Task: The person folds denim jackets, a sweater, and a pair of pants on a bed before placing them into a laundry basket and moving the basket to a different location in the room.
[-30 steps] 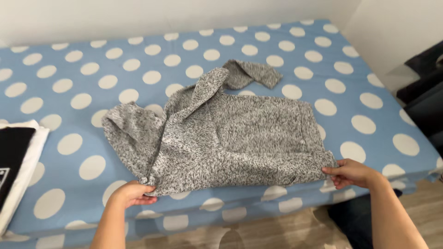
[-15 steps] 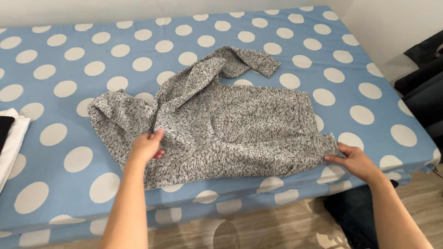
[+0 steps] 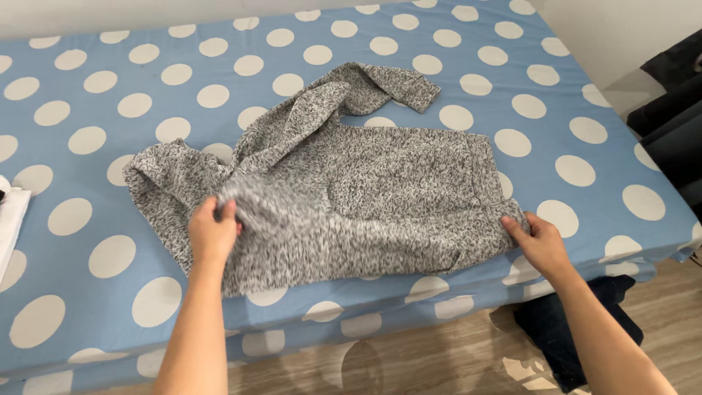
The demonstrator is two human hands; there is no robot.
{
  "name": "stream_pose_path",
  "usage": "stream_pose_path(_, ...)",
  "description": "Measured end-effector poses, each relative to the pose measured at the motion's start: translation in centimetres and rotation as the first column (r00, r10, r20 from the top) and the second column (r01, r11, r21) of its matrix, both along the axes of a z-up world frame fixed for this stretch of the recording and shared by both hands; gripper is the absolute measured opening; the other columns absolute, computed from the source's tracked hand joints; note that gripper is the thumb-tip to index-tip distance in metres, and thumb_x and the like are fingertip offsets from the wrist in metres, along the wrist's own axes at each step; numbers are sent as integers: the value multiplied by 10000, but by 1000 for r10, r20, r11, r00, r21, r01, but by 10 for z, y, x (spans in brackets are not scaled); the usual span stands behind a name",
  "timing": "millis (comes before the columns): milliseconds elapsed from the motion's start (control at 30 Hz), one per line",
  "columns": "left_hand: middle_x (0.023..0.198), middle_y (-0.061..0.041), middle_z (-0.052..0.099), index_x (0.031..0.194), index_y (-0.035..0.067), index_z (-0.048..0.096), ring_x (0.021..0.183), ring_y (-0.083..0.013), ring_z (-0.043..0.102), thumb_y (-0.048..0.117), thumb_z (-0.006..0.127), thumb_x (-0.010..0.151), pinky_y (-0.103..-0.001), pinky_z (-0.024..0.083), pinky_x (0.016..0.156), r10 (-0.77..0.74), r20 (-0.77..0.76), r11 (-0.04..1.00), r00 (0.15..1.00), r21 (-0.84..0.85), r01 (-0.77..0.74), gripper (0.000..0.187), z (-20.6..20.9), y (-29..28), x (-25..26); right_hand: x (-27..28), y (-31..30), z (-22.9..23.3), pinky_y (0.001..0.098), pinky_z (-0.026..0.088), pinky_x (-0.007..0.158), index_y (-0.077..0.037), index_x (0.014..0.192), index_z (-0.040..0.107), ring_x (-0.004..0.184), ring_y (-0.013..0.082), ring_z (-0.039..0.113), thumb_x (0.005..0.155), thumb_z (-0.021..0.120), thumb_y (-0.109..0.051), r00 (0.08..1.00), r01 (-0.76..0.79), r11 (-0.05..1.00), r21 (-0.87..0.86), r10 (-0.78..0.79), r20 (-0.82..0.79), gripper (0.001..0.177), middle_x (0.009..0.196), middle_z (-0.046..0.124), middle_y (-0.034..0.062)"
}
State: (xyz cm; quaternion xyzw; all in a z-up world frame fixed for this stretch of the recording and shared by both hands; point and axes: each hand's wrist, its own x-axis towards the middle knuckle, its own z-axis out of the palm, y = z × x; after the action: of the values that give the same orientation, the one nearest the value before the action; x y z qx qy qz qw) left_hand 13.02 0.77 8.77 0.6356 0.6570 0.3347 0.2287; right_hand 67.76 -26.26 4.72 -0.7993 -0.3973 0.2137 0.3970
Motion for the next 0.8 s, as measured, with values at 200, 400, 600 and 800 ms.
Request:
stream_pose_path(200,1397,-242,571,1357,46,533,1220,-256,642,201,596,1035,-341,505,964,-203,425,978,882,129,163,363,44,5,14,-13,3,2,410,479,599,-31,1132,704,591,260,606,978,684,-409,948,181,981,69,-193,254,408,650,627,159)
stream_pose_path(400,1472,-264,488,1415,22,584,1324,-443,534,361,707,983,-473,441,1092,-214,-272,976,938,-97,194,562,-19,17,-25,-8,7,-22,500,505,681,36,946,663,687,421,638,999,679,-467,923,211,976,-54,-181,340,507,721,655,250)
stream_pose_path(600,1179,-226,741,1190,3,725,1108,-374,704,433,743,923,-446,531,986,-150,-321,838,935,-543,-52,506,-42,13,-76,2,5,-33,490,501,711,50,912,650,723,422,641,1027,669,-454,936,196,980,-39,-175,306,518,755,658,260)
stream_pose_path(800,1065,-214,743,1260,68,598,1009,-401,714,339,628,976,-472,527,886,-201,-57,938,978,-300,175,394,-35,-3,-82,-7,-1,-2,496,480,689,-11,1092,651,709,425,619,1061,623,-332,930,170,972,160,-212,301,324,781,633,241)
